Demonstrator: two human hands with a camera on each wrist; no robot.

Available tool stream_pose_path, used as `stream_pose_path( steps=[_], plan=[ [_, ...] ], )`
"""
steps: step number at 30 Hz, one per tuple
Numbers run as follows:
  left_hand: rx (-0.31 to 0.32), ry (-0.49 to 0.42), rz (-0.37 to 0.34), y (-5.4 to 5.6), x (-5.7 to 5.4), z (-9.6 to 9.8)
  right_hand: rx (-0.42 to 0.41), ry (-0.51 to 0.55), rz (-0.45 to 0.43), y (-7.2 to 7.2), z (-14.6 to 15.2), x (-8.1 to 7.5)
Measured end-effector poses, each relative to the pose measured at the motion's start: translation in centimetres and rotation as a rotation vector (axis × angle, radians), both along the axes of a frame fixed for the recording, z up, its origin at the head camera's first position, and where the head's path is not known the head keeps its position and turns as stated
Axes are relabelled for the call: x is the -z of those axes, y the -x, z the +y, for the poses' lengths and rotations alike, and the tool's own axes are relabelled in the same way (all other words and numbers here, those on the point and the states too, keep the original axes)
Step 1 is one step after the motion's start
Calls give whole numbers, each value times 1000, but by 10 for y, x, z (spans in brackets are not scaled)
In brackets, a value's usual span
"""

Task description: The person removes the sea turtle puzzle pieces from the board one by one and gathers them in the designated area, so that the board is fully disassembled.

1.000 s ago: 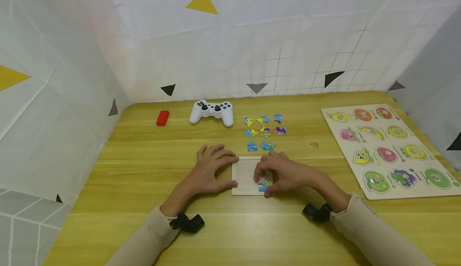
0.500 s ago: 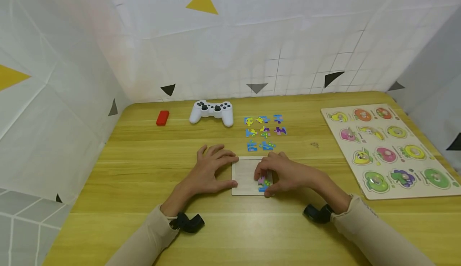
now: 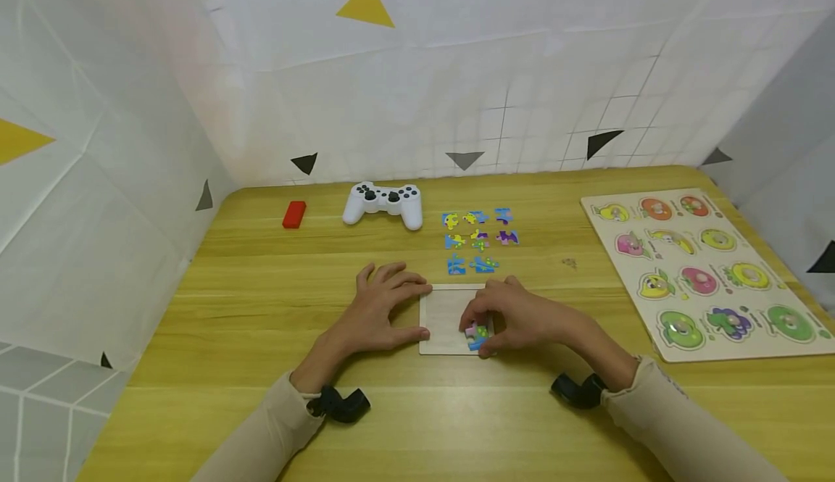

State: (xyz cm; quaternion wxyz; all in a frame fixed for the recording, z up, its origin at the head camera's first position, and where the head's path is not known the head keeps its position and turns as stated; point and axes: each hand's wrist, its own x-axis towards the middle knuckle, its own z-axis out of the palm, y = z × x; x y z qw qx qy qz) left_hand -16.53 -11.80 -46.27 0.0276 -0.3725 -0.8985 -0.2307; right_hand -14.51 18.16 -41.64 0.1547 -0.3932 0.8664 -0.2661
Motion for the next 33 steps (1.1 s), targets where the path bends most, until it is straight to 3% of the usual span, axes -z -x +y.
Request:
stream_pose_path(
  steps=[11, 15, 24, 33],
  plan=[
    [-1, 4, 2, 0, 0, 0, -7, 12, 48, -1, 0, 0],
    [-1, 6, 0, 0, 0, 1, -17, 87, -18, 1, 3, 4],
    [1, 0, 2, 0, 0, 1, -12, 253, -304, 12, 16, 9],
    [6, -9, -7, -1, 0, 0, 130, 250, -318, 30, 40, 8]
  ],
)
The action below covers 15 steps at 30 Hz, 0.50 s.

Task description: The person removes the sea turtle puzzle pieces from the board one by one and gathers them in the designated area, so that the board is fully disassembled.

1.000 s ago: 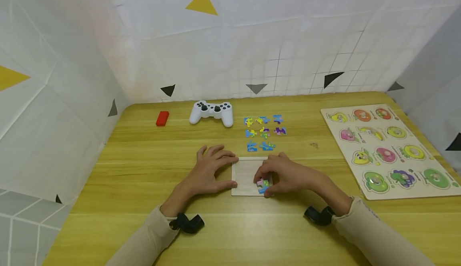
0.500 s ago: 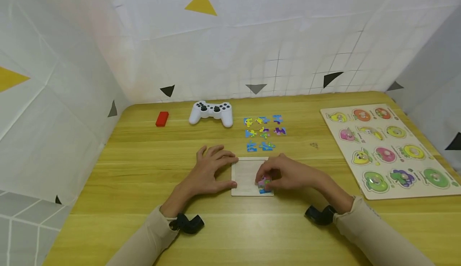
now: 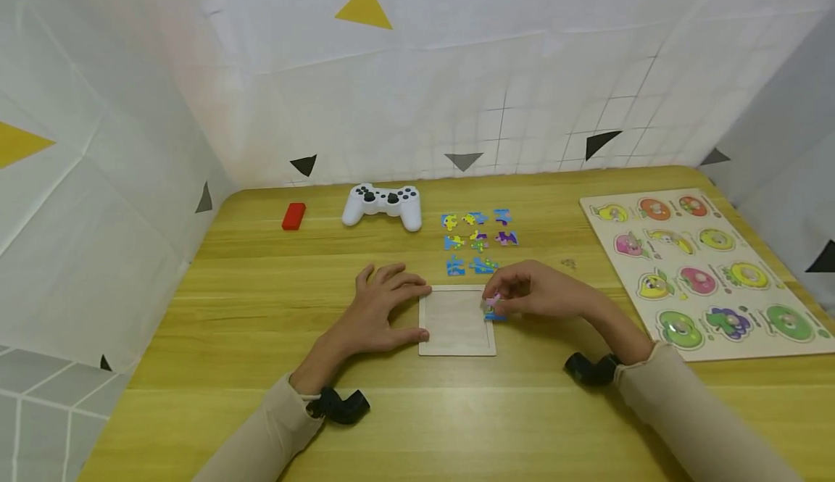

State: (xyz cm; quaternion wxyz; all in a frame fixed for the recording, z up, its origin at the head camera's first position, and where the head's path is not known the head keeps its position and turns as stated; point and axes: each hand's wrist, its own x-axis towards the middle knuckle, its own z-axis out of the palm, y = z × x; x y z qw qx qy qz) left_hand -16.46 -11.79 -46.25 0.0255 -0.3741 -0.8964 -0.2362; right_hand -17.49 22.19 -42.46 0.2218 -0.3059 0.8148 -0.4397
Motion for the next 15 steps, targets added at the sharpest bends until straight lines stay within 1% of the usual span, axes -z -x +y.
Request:
stream_pose_path(
  steps=[5, 9, 12, 15],
  plan=[
    [2, 0, 3, 0, 1, 0, 94, -48, 51, 14, 17, 0],
    [2, -2, 2, 0, 1, 0, 169, -86, 73, 22, 27, -1],
    [2, -4, -1, 0, 0, 0, 198, -102, 103, 28, 32, -1],
    [2, -5, 1, 0, 1, 0, 205, -104, 141, 33, 33, -1]
  ],
)
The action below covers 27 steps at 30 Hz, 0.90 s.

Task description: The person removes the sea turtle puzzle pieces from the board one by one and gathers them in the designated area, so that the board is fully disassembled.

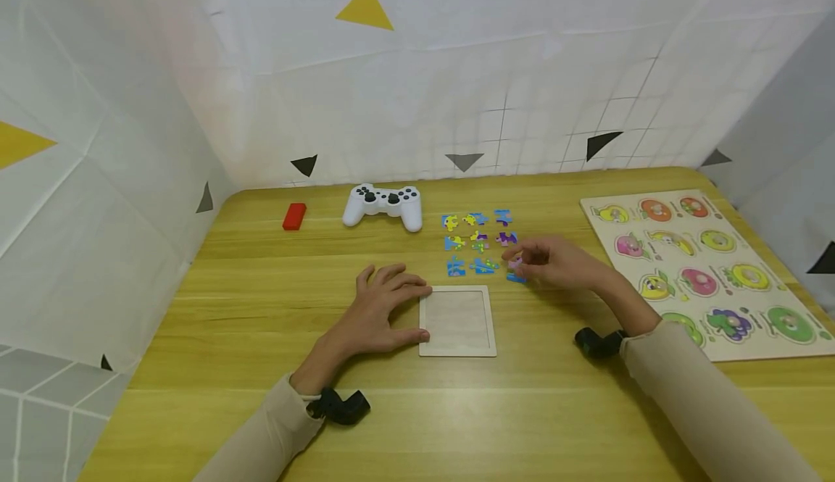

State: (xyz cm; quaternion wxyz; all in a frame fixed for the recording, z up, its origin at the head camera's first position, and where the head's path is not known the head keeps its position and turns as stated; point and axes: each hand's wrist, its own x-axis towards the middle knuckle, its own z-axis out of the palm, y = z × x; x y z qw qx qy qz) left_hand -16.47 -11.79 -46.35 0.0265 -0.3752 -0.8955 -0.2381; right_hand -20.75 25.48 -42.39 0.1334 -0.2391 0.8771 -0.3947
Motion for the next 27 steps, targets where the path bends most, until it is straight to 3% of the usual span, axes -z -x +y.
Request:
stream_pose_path(
  steps=[12, 27],
  plan=[
    [2, 0, 11, 0, -1, 0, -20, -19, 18, 3, -3, 0],
    [-1, 5, 8, 0, -1, 0, -32, -110, 187, 2, -5, 1]
  ],
)
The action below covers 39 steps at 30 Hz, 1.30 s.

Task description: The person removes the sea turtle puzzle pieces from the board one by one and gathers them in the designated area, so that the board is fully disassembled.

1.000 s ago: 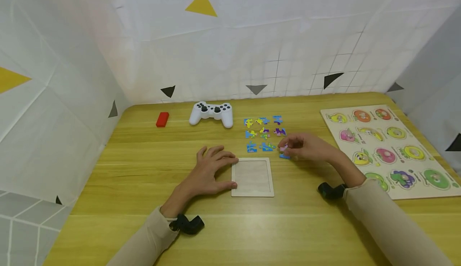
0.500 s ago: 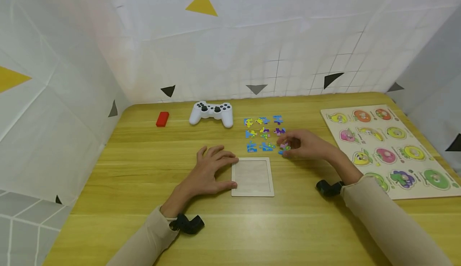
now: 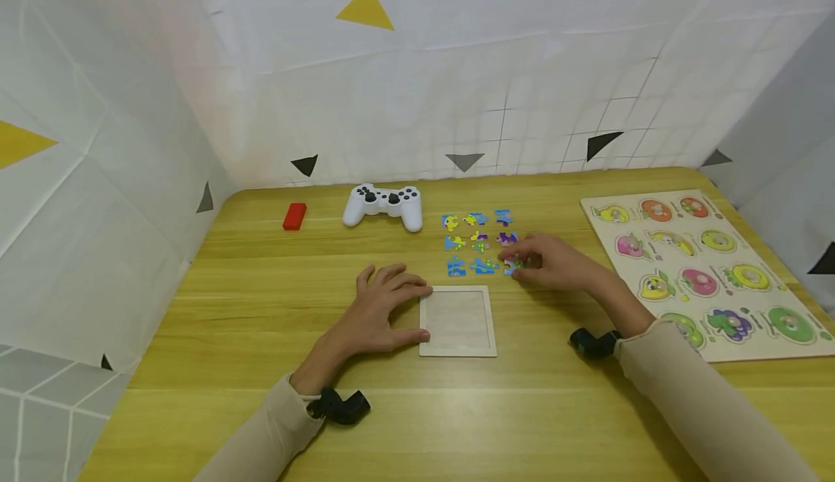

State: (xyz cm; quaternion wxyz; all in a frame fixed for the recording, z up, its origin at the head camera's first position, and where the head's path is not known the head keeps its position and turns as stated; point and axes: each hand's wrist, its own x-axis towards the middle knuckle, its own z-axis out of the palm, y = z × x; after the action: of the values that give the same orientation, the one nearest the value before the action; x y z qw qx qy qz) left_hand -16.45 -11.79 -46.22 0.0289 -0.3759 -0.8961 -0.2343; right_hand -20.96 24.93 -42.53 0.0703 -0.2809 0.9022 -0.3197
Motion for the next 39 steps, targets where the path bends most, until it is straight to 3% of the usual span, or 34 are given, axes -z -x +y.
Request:
stream_pose_path(
  steps=[12, 39],
  plan=[
    [0, 9, 4, 0, 1, 0, 11, -38, 73, 2, 2, 5],
    [0, -2, -1, -1, 1, 0, -21, 30, 75, -2, 5, 7]
  ],
)
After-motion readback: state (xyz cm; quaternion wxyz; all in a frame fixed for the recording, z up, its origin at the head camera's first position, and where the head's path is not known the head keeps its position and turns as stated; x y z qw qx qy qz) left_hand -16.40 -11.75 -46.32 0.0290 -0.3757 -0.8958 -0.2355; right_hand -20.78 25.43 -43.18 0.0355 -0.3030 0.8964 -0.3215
